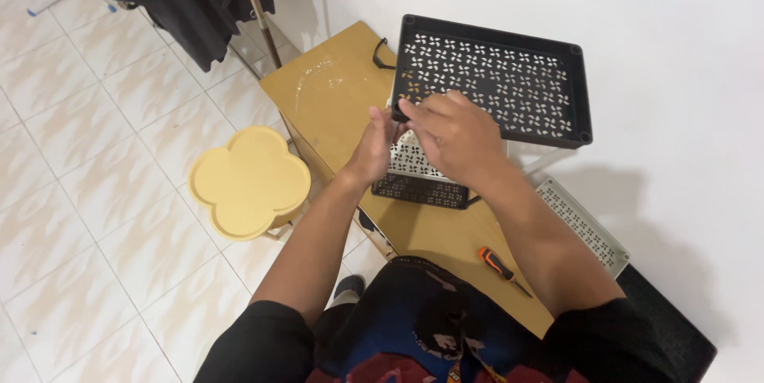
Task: The person assembles a multi-tiered plastic storage rack on a table. They insert black vertical poles into the base and side panels, then place white perforated trays onto the frame to form the shelves.
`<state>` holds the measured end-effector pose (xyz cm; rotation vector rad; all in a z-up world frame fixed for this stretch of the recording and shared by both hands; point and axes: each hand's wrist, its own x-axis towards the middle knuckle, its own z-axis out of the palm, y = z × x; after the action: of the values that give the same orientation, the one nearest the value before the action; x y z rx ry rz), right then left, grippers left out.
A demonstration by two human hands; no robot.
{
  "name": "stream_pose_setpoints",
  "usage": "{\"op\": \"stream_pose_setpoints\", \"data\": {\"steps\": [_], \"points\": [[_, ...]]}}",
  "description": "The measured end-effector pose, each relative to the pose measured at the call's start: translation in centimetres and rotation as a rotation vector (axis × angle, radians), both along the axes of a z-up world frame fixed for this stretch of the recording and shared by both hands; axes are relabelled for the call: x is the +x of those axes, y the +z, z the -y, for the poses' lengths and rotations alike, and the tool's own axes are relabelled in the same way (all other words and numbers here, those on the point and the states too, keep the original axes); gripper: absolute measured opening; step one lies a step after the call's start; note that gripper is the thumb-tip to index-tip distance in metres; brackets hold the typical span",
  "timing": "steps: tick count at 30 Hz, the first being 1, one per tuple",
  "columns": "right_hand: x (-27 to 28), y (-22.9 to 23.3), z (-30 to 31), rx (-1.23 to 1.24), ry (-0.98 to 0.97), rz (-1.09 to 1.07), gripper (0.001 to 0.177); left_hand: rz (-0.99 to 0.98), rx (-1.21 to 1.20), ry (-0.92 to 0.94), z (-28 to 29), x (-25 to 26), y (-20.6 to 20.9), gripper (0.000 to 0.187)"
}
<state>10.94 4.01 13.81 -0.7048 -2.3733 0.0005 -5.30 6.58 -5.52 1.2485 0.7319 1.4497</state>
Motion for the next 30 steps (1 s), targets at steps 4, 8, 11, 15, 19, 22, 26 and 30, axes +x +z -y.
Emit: {"op": "stream_pose_setpoints", "data": {"steps": [4,8,11,15,19,22,26,30], "points": [[0.5,-0.6,-0.5,-0.045,0.067,-0.008,0.027,0.106,0.040,-0.087,0.3,0.7,0.6,0.087],[0.5,-0.8,-1.1,-0.029,0.022,0.001,0.027,0.090,0.002,-0.049,0.1,0.7,2.2,0.085],[0.3,-1.0,-1.0,-0.022,0.000,-0.006,0.026,0.052,-0.010,-0.014,0.2,0.6,2.4,0.086],[0.3,-0.9,-1.0,-0.039,-0.008,-0.001,0.026,0.093,-0.020,-0.053,0.1,0.5,2.5,0.085],[0.7,-0.7,-1.4,-0.087,0.040,0.017,0.028,0.139,-0.083,-0.059,-0.2,0.5,3.4,0.065],[0.8,-0.9,-1.7,-0.122,0.038,0.049,0.028,0.118,-0.194,-0.033,-0.3,0.4,4.0,0.050],[0.6,-0.8,-1.6,-0.136,-0.003,0.027,0.029,0.074,-0.205,0.054,-0.5,0.6,4.8,0.045],[0.4,-0.9,-1.4,-0.123,-0.018,0.007,0.027,0.146,-0.147,0.011,-0.3,0.4,4.6,0.047]]}}
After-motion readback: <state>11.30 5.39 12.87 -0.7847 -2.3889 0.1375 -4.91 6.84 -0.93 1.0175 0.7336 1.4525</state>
